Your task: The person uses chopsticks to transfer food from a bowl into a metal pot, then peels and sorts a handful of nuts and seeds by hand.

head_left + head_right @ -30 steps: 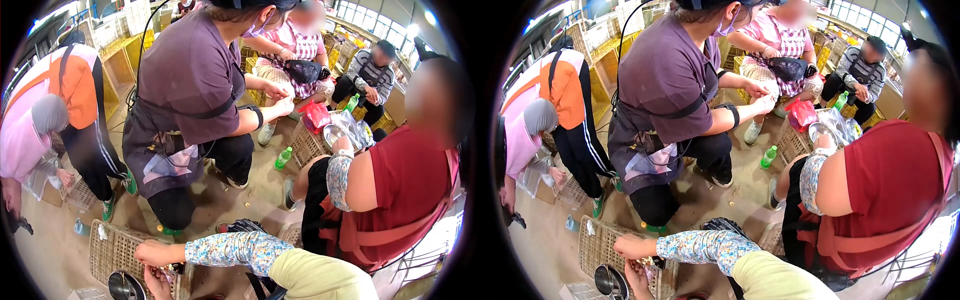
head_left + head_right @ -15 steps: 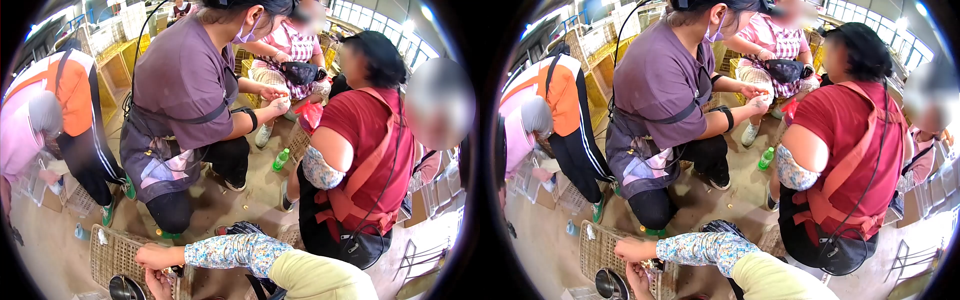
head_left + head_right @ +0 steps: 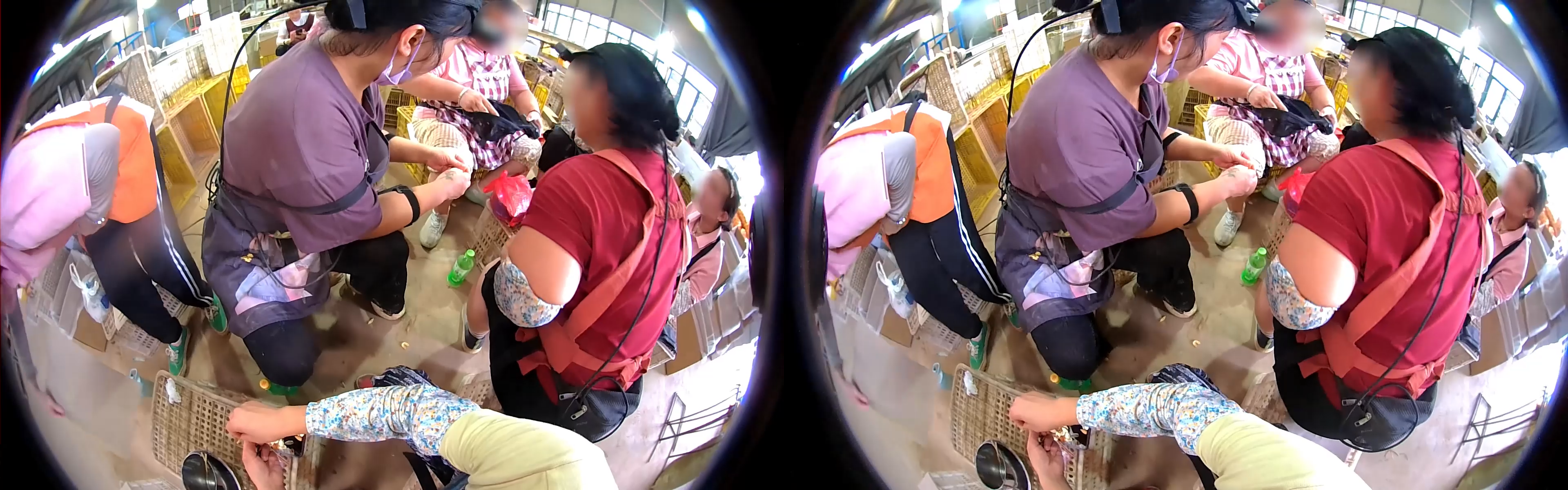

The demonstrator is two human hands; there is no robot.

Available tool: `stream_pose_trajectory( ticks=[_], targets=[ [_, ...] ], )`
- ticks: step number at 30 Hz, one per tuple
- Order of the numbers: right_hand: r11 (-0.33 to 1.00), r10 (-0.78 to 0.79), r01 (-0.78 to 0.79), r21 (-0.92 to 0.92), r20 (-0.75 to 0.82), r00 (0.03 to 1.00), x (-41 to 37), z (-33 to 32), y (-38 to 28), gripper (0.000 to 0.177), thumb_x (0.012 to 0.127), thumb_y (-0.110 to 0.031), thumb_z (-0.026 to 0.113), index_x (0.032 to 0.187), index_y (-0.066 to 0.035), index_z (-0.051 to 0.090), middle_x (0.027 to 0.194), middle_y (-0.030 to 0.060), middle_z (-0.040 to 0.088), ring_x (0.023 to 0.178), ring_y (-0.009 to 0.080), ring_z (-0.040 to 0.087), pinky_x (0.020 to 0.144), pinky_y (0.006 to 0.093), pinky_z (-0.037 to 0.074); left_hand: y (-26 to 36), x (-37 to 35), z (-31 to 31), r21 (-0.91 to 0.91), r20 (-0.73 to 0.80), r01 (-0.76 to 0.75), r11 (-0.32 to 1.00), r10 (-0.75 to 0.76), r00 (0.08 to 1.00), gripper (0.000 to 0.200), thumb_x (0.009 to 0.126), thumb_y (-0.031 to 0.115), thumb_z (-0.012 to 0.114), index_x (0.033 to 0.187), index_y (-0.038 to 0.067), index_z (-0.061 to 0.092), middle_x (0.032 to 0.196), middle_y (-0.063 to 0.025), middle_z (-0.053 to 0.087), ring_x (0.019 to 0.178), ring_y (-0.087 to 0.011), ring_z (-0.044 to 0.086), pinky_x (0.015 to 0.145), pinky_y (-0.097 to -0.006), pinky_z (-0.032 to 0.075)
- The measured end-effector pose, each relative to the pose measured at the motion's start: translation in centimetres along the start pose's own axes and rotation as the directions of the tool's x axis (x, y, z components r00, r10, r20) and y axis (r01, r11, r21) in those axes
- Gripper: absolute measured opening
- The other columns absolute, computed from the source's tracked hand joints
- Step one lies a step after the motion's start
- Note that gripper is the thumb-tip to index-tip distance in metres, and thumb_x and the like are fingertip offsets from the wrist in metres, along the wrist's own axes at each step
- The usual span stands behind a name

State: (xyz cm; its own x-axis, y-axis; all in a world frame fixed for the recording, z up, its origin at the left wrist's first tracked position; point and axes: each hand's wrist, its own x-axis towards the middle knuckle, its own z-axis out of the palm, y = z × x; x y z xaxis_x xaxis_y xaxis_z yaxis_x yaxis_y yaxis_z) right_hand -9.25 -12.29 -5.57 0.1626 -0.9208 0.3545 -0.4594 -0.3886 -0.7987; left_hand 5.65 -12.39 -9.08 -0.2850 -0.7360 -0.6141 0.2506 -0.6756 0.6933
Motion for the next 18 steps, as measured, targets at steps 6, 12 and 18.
stream_pose_trajectory(
  ticks=[6,12,18],
  targets=[
    [1.0,0.009,-0.008,-0.027,0.027,1.0,-0.4,-0.4,-0.5,0.009,0.065,-0.007,0.06,0.065,0.001,0.056,0.068,0.0177,0.058,0.069,0.0361,0.057,0.06,0.0432,0.043,-0.6,1.2,-1.8,-0.039,0.076,-0.014,0.999,0.017,0.997,0.014,0.094,0.016,0.04,0.091,0.01,0.052,0.072,0.0033,0.047,0.049,-0.0025,0.036,0.037,-0.0165,0.024],
    [0.999,0.03,-0.029,-0.036,0.016,0.999,-0.2,-0.6,-0.7,0.009,0.066,-0.008,0.059,0.066,0.001,0.057,0.069,0.0165,0.059,0.069,0.0356,0.057,0.06,0.0435,0.044,-0.7,0.2,-0.4,0.071,-0.018,-0.041,0.997,0.042,0.999,0.013,0.093,0.018,0.045,0.086,0.01,0.053,0.07,0.0038,0.046,0.05,-0.0034,0.035,0.037,-0.0167,0.023],
    [0.999,-0.02,0.02,0.031,-0.01,1.0,-0.3,-1.9,-1.9,0.008,0.066,-0.008,0.059,0.069,-0.001,0.062,0.07,0.0159,0.06,0.067,0.0354,0.058,0.059,0.0426,0.045,-0.3,-0.3,0.0,0.082,0.064,-0.043,0.996,0.038,0.997,0.01,0.091,0.016,0.051,0.086,0.009,0.055,0.07,0.0027,0.049,0.051,-0.0044,0.039,0.04,-0.0175,0.029]
  ],
)
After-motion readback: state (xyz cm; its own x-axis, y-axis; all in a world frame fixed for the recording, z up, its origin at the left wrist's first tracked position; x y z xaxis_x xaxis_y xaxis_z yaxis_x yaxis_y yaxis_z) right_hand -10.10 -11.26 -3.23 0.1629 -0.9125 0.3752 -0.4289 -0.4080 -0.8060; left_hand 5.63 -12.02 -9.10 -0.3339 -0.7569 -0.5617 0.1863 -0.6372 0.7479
